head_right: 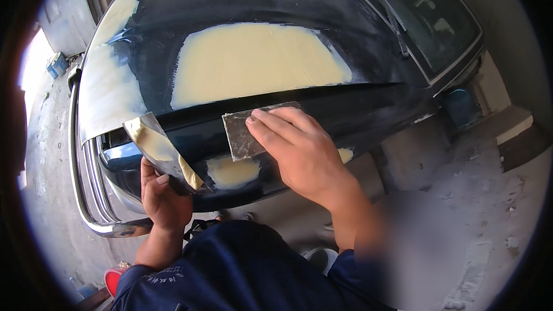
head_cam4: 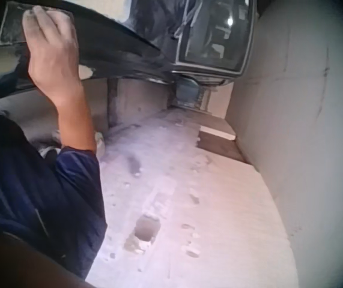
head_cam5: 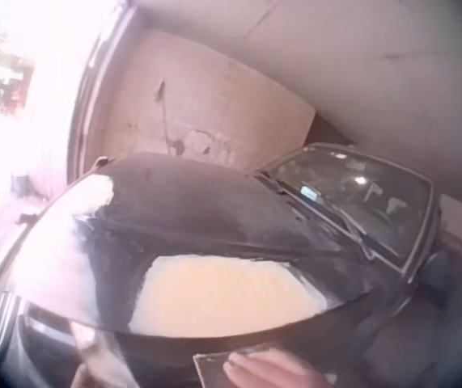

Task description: The person applies a beige body filler to the hood of a black car using a metal spreader. They repeatedly transfer filler from a larger metal palette to the spreader and smooth it over several areas on the hood surface.

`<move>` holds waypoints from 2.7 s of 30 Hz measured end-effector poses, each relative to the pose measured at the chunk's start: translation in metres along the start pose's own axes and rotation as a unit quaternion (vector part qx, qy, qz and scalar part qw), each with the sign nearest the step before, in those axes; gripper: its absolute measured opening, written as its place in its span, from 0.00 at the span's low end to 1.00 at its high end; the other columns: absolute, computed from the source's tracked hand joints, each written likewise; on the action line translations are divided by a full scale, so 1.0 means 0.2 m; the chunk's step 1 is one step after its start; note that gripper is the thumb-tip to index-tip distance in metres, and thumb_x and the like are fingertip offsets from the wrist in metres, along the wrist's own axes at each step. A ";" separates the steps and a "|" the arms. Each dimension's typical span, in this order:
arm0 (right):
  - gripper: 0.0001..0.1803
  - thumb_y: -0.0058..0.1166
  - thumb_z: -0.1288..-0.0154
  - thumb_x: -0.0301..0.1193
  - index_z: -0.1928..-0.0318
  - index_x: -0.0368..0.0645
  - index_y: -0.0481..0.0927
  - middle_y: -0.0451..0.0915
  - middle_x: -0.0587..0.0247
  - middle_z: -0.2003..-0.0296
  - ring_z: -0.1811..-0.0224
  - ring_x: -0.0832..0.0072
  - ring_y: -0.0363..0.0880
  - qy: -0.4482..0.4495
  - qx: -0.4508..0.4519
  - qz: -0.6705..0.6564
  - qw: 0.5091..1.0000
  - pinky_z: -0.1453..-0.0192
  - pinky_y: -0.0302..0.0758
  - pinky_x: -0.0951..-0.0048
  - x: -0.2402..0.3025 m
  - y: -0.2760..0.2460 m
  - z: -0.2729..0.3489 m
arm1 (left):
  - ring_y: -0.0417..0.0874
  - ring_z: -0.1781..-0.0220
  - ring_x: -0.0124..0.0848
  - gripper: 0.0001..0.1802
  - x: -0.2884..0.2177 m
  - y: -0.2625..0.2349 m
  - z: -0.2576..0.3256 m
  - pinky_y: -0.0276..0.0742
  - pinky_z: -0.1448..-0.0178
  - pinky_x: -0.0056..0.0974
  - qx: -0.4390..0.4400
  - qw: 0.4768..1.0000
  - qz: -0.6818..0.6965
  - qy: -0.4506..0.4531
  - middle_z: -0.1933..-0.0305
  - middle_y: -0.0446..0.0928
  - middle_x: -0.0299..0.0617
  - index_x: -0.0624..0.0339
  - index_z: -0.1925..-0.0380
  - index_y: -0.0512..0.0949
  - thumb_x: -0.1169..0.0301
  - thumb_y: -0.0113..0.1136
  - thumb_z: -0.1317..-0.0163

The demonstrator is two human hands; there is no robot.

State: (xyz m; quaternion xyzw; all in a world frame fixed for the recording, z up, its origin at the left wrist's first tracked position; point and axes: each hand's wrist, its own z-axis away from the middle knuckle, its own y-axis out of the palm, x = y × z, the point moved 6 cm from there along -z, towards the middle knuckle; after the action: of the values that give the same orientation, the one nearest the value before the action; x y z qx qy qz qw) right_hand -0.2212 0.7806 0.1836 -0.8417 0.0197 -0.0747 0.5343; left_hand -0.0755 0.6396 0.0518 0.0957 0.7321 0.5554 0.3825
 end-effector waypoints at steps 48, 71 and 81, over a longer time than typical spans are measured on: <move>0.20 0.55 0.56 0.12 0.59 0.37 0.79 0.81 0.54 0.56 0.53 0.56 0.81 -0.132 -0.181 -0.218 0.950 0.51 0.79 0.62 0.01 -0.41 0.58 | 0.73 0.45 0.26 0.22 0.37 0.44 0.27 0.66 0.38 0.33 0.323 0.898 -0.268 -0.135 0.46 0.76 0.40 0.68 0.39 0.66 0.76 0.51 0.32; 0.21 0.51 0.45 0.16 0.50 0.42 0.80 0.79 0.58 0.48 0.41 0.62 0.75 -0.061 -0.157 -0.010 0.986 0.37 0.70 0.58 -0.13 -0.19 0.26 | 0.72 0.41 0.32 0.25 0.03 0.54 0.06 0.64 0.37 0.35 0.313 0.819 -0.399 0.269 0.40 0.71 0.48 0.68 0.39 0.65 0.87 0.48 0.38; 0.17 0.44 0.34 0.20 0.48 0.43 0.78 0.80 0.51 0.54 0.50 0.56 0.77 0.121 0.033 0.042 0.991 0.46 0.73 0.64 -0.81 -0.21 -0.31 | 0.73 0.40 0.37 0.29 0.09 -0.14 -0.11 0.65 0.34 0.42 0.131 0.980 -0.148 0.014 0.43 0.73 0.46 0.64 0.42 0.65 0.79 0.59 0.47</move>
State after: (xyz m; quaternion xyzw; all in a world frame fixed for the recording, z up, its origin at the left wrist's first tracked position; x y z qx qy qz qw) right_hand -0.3930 0.7617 0.2313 -0.8066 0.1171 -0.1543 0.5585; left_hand -0.0942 0.6223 0.0209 0.0284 0.8099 0.3931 0.4345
